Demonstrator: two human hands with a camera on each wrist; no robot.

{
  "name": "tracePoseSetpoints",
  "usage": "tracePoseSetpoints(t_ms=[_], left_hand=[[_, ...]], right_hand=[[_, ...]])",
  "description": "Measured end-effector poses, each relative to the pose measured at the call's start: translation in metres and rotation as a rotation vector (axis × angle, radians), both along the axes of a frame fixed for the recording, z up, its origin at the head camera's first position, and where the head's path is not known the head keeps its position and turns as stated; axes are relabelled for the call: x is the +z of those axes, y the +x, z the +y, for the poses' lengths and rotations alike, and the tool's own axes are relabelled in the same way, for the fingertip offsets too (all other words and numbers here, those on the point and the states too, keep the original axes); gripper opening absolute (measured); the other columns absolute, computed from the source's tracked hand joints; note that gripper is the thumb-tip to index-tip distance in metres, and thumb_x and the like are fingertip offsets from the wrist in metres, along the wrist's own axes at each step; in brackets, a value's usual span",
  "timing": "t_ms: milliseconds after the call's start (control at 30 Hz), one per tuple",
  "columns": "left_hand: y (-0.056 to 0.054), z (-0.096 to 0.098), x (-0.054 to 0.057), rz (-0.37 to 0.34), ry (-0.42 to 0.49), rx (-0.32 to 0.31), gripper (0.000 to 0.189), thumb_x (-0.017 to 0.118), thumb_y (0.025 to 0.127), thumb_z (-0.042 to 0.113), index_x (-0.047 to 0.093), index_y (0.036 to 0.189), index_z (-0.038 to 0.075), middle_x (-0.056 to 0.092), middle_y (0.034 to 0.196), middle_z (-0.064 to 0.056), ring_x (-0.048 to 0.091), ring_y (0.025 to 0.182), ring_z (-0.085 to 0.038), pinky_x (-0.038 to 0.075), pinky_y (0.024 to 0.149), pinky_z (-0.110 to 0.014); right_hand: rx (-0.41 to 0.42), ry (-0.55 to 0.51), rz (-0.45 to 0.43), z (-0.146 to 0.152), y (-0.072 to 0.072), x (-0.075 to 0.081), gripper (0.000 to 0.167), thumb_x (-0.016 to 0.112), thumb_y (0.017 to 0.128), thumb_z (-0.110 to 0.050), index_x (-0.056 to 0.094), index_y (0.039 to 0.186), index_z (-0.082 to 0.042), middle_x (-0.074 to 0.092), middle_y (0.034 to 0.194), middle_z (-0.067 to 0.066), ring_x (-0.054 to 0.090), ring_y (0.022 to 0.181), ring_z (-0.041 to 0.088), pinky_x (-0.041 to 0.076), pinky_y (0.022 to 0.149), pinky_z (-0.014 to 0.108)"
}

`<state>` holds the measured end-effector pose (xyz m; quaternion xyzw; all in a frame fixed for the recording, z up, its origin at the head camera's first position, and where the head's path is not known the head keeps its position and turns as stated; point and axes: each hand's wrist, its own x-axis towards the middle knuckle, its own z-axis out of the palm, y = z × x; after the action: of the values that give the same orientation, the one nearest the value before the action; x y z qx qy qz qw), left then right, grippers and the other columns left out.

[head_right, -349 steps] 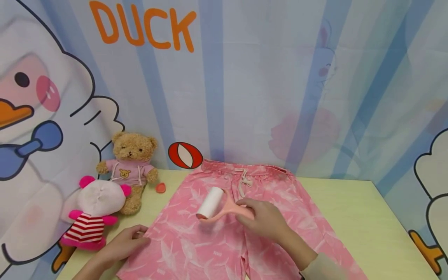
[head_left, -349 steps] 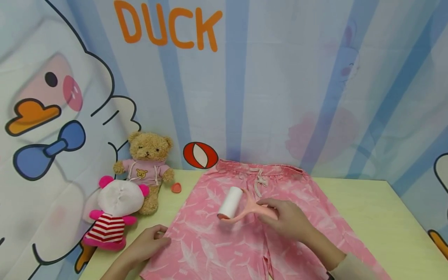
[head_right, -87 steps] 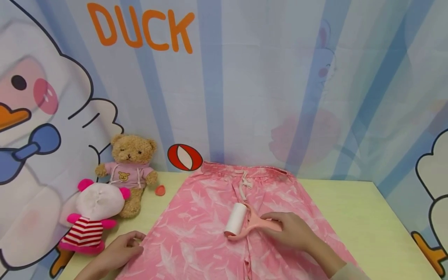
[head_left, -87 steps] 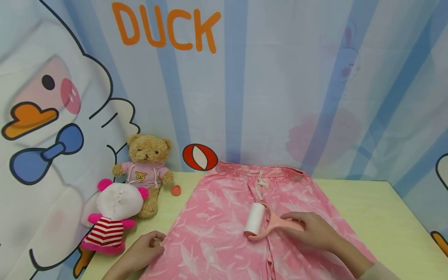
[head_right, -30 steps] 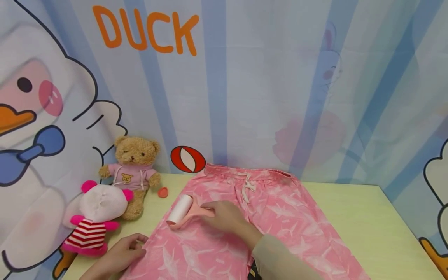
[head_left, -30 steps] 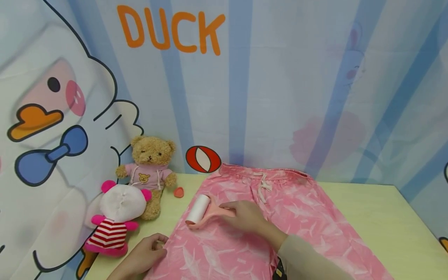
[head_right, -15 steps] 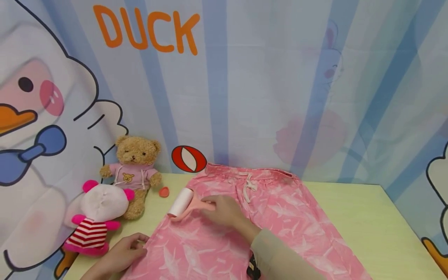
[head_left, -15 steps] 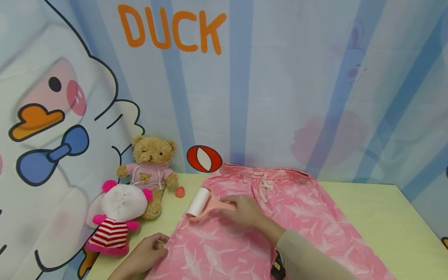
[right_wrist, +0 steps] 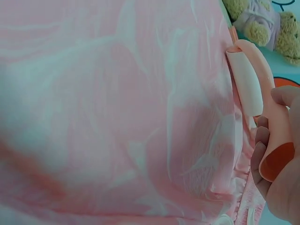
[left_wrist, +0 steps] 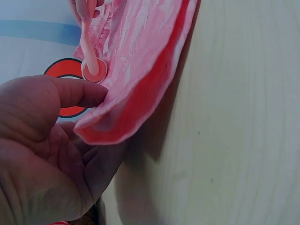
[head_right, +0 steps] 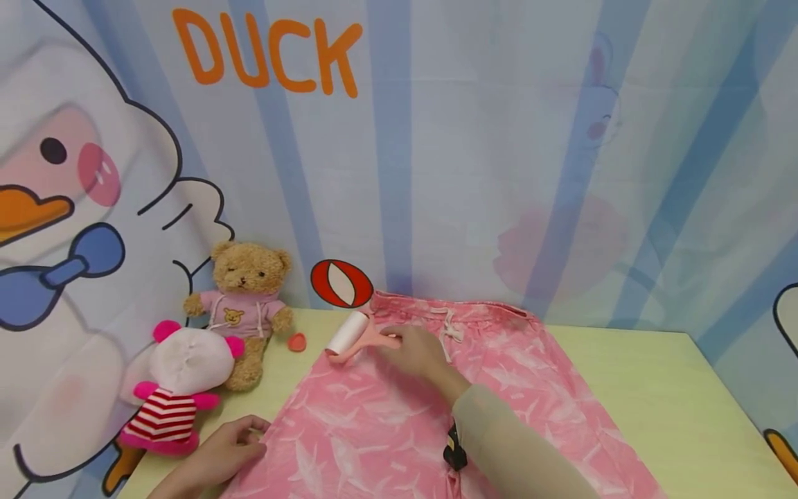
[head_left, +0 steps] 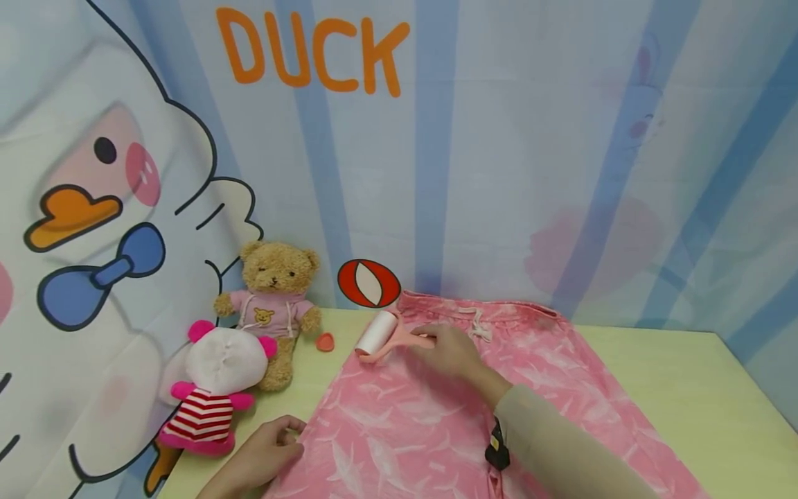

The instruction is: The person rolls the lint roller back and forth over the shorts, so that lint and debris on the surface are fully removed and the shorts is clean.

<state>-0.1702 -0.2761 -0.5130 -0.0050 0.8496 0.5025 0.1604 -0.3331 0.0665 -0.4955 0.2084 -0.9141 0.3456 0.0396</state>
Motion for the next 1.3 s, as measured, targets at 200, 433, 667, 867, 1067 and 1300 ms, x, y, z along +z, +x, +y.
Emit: tracePoseSetpoints(t_ms=[200,433,667,867,1067,1300], left_hand=[[0.000,0.006,-0.001,0.013,0.012,-0.007,0.032,0.066,0.089,0.005,0.062,0.119,-0.004,0.061,0.082,-0.006,0.058,0.074,-0.020,0.047,0.062,-0.031],[0.001,0.008,-0.005,-0.023,0.055,0.011,0.032,0.065,0.090,0.004,0.061,0.120,-0.005,0.058,0.083,-0.007,0.056,0.073,-0.019,0.046,0.061,-0.030],[0.001,0.007,-0.006,-0.008,0.032,-0.001,0.032,0.066,0.091,0.006,0.062,0.120,-0.004,0.059,0.082,-0.006,0.056,0.073,-0.020,0.045,0.060,-0.030],[0.001,0.005,-0.004,-0.001,-0.011,-0.005,0.031,0.066,0.091,0.007,0.063,0.121,-0.002,0.060,0.083,-0.005,0.056,0.075,-0.020,0.045,0.064,-0.031],[0.000,0.001,-0.003,-0.003,-0.028,-0.005,0.032,0.066,0.091,0.008,0.063,0.121,-0.002,0.061,0.083,-0.005,0.057,0.076,-0.020,0.046,0.066,-0.032],[-0.003,-0.002,-0.003,-0.036,-0.030,0.011,0.033,0.066,0.091,0.009,0.062,0.122,-0.003,0.062,0.086,-0.006,0.057,0.077,-0.020,0.047,0.068,-0.034]], right_hand=[[-0.039,0.012,-0.043,0.006,-0.008,-0.001,0.038,0.076,0.093,-0.040,0.076,0.127,-0.022,0.074,0.107,-0.005,0.060,0.079,0.010,0.049,0.073,0.036],[-0.040,0.002,-0.073,0.016,-0.009,-0.003,0.040,0.074,0.094,-0.043,0.076,0.127,-0.021,0.073,0.118,-0.001,0.065,0.094,0.016,0.052,0.084,0.043],[-0.044,0.057,-0.059,0.047,-0.010,-0.005,0.048,0.073,0.094,-0.050,0.074,0.131,-0.020,0.072,0.125,0.003,0.068,0.097,0.020,0.052,0.085,0.045],[-0.027,0.074,-0.062,0.076,-0.008,-0.004,0.055,0.070,0.093,-0.057,0.072,0.134,-0.020,0.072,0.126,0.005,0.066,0.093,0.019,0.051,0.082,0.045],[0.004,0.075,-0.065,0.100,-0.002,0.000,0.053,0.067,0.096,-0.055,0.071,0.135,-0.019,0.072,0.124,0.006,0.069,0.096,0.025,0.052,0.082,0.049],[-0.016,0.078,-0.023,0.124,0.002,-0.003,0.046,0.073,0.093,-0.052,0.075,0.129,-0.023,0.073,0.122,0.004,0.069,0.097,0.020,0.053,0.079,0.045]])
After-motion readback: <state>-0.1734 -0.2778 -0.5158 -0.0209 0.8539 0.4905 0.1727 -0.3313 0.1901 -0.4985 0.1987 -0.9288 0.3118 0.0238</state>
